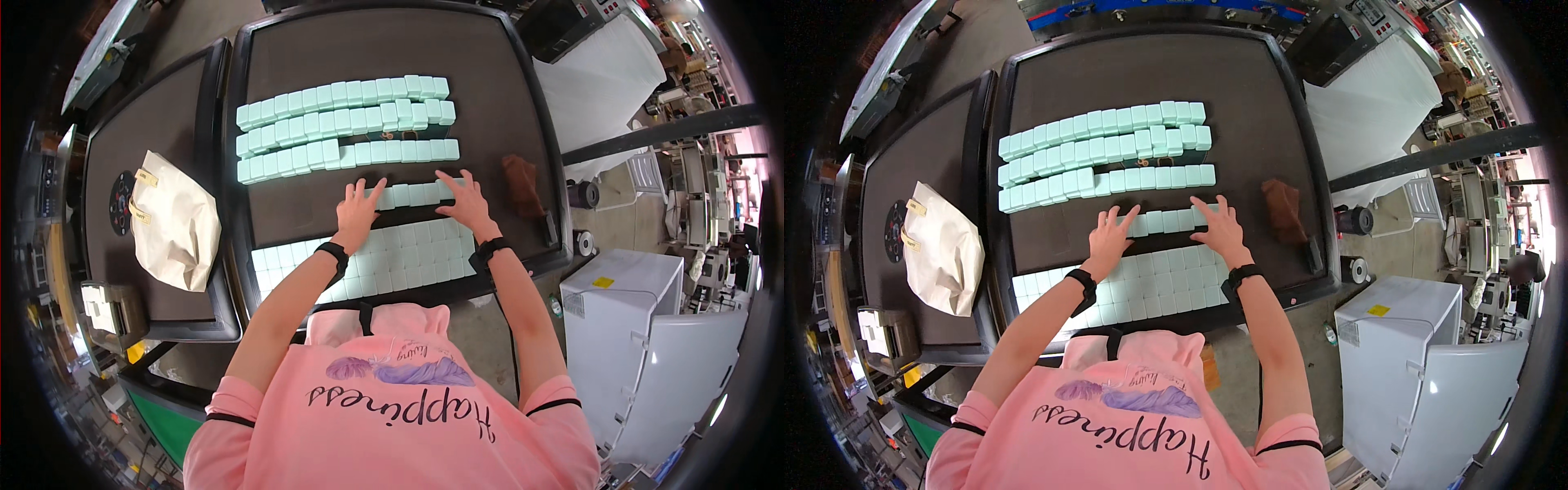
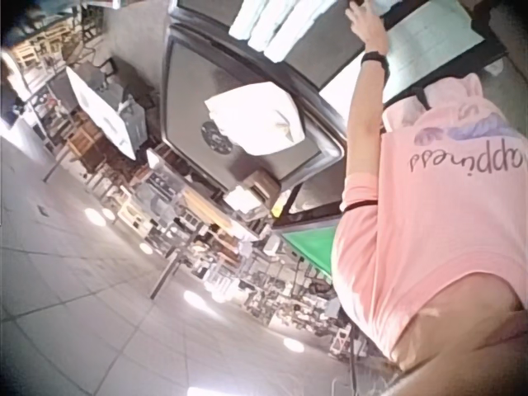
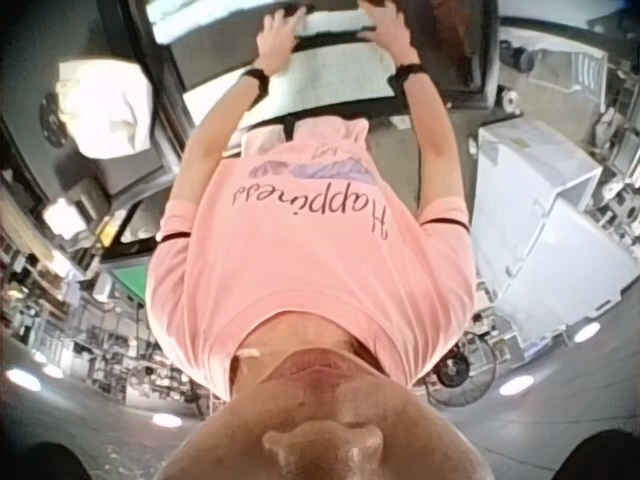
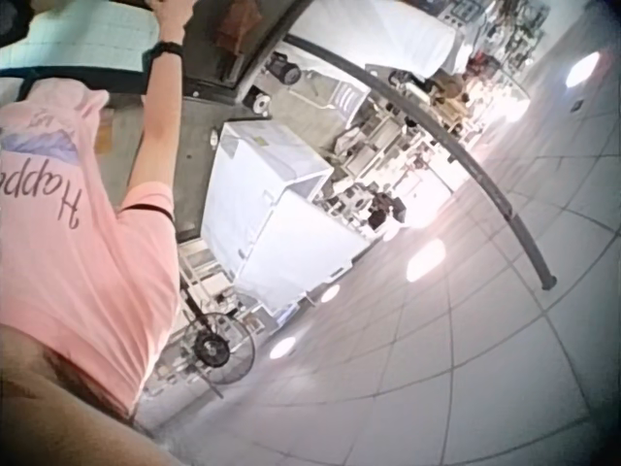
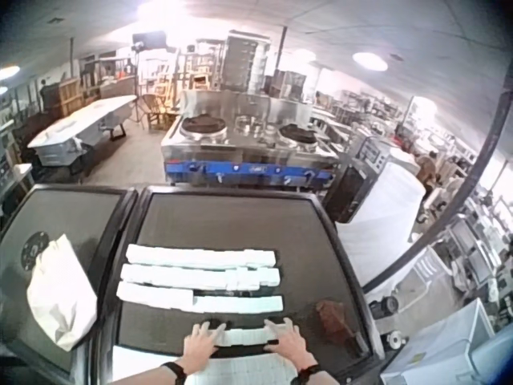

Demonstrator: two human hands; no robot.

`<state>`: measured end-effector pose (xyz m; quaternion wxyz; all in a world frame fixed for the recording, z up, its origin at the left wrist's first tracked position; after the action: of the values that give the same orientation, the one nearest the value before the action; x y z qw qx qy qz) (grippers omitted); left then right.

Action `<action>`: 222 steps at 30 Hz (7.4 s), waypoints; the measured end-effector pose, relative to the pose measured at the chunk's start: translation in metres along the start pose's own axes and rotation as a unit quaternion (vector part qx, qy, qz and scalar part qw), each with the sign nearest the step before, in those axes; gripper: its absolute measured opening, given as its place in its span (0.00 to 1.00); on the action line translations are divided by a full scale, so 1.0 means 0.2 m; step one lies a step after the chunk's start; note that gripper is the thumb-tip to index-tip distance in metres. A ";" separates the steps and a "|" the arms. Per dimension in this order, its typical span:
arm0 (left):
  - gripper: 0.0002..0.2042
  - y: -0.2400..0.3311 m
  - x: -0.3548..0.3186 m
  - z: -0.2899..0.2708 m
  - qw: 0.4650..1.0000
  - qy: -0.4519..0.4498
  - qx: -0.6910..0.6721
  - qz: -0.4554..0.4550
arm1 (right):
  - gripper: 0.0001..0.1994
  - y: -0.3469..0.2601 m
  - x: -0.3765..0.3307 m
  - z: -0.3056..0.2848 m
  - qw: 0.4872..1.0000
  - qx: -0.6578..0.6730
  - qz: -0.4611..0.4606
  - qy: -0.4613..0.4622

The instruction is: Organizing mahjong tiles on an automatic table and placing them into a tote bag.

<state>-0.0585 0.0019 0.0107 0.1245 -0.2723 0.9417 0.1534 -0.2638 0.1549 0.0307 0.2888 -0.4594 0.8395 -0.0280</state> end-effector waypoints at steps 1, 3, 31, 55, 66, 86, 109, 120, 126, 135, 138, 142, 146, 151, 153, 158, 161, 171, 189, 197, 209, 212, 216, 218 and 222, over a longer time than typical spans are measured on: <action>0.44 0.02 0.01 0.00 1.000 0.000 0.001 0.000 | 0.43 -0.01 0.02 0.00 1.000 -0.007 -0.019 -0.004; 0.41 0.04 0.02 0.00 1.000 0.005 -0.003 -0.011 | 0.42 -0.07 0.04 0.03 1.000 -0.027 -0.008 -0.002; 0.34 0.00 0.51 -0.23 0.994 0.075 0.061 -0.050 | 0.35 -0.09 0.41 -0.26 0.990 -0.036 0.022 0.131; 0.31 -0.56 -0.84 -0.10 0.994 0.092 -0.045 -0.037 | 0.30 -0.93 -0.22 0.42 0.961 -0.010 -0.275 -0.012; 0.39 -0.67 -0.99 0.20 0.992 0.027 -0.021 -0.124 | 0.31 -1.20 -0.30 0.67 0.942 -0.057 -0.331 -0.018; 0.32 -0.93 -0.82 0.08 0.990 0.059 -0.087 -0.089 | 0.31 -1.17 -0.14 0.52 0.963 -0.050 -0.264 0.035; 0.36 -0.97 -0.34 0.01 0.978 0.093 -0.007 -0.185 | 0.33 -1.21 0.22 0.47 0.958 -0.096 -0.257 0.088; 0.35 -0.82 -0.55 0.07 0.988 0.093 -0.034 -0.116 | 0.28 -1.15 0.05 0.53 0.967 -0.051 -0.238 0.077; 0.35 -0.86 -0.47 0.02 0.993 0.049 -0.018 -0.106 | 0.29 -1.11 0.10 0.46 0.967 -0.019 -0.241 0.076; 0.35 -0.17 -0.53 0.03 0.991 0.059 -0.030 0.116 | 0.28 -0.48 -0.22 0.28 0.977 0.055 -0.132 0.160; 0.35 0.11 -0.58 0.14 0.981 0.019 -0.028 0.189 | 0.29 -0.21 -0.40 0.28 0.986 0.046 -0.033 0.154; 0.35 0.25 -0.57 0.20 0.968 0.000 -0.090 0.236 | 0.31 -0.06 -0.56 0.30 0.992 -0.028 0.040 0.117; 0.36 0.30 -0.53 0.21 0.973 0.001 -0.064 0.220 | 0.32 -0.07 -0.58 0.41 0.998 -0.051 0.014 0.037; 0.38 0.29 -0.42 0.18 0.978 0.032 -0.034 0.204 | 0.33 -0.08 -0.49 0.38 0.995 -0.060 0.024 0.080; 0.38 0.28 -0.34 0.15 0.977 0.038 -0.027 0.207 | 0.33 -0.06 -0.42 0.36 0.994 -0.062 0.027 0.088; 0.36 0.20 -0.11 0.10 0.976 0.081 -0.028 0.199 | 0.33 -0.07 -0.21 0.29 0.993 -0.055 0.034 0.102; 0.33 0.12 -0.01 0.06 0.979 0.075 -0.019 0.190 | 0.33 -0.10 -0.11 0.24 0.994 -0.056 0.048 0.083; 0.32 -0.09 -0.19 -0.04 0.988 0.099 -0.042 0.109 | 0.33 -0.15 -0.02 0.18 0.997 -0.045 0.039 0.053; 0.31 -1.02 -0.65 -0.07 0.987 0.082 -0.028 -0.132 | 0.32 -1.11 -0.15 0.37 0.968 0.027 -0.245 0.042; 0.35 -0.84 -1.20 0.03 0.996 0.051 -0.060 -0.045 | 0.30 -1.32 -0.40 0.63 0.886 -0.068 -0.433 -0.151; 0.39 -0.71 -1.30 0.22 0.997 -0.004 -0.020 -0.080 | 0.35 -1.30 -0.42 0.76 0.877 -0.081 -0.451 -0.144; 0.39 -0.73 -1.21 0.21 0.996 -0.003 -0.036 -0.085 | 0.36 -1.32 -0.37 0.74 0.886 -0.077 -0.442 -0.121; 0.38 -0.79 -1.07 0.15 0.996 0.032 -0.037 -0.076 | 0.36 -1.34 -0.27 0.68 0.890 -0.091 -0.440 -0.074; 0.37 -0.82 -1.01 0.13 0.996 0.043 -0.018 -0.078 | 0.36 -1.34 -0.21 0.65 0.887 -0.114 -0.444 -0.057; 0.37 -0.85 -0.93 0.07 0.996 0.059 -0.014 -0.064 | 0.35 -1.35 -0.10 0.58 0.894 -0.129 -0.425 -0.056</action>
<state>0.1893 -0.0411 0.0188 0.0743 -0.3421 0.9260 0.1417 0.0084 0.0405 0.0272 0.2344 -0.8064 0.5427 -0.0139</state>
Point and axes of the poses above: each hand's wrist, its own x-axis towards the middle knuckle, its own z-axis out of the palm, y = z × x, the point moved 6 cm from there along x, towards the middle knuckle, and after that the axes turned 14 degrees about -y, right-handed, at the moved point
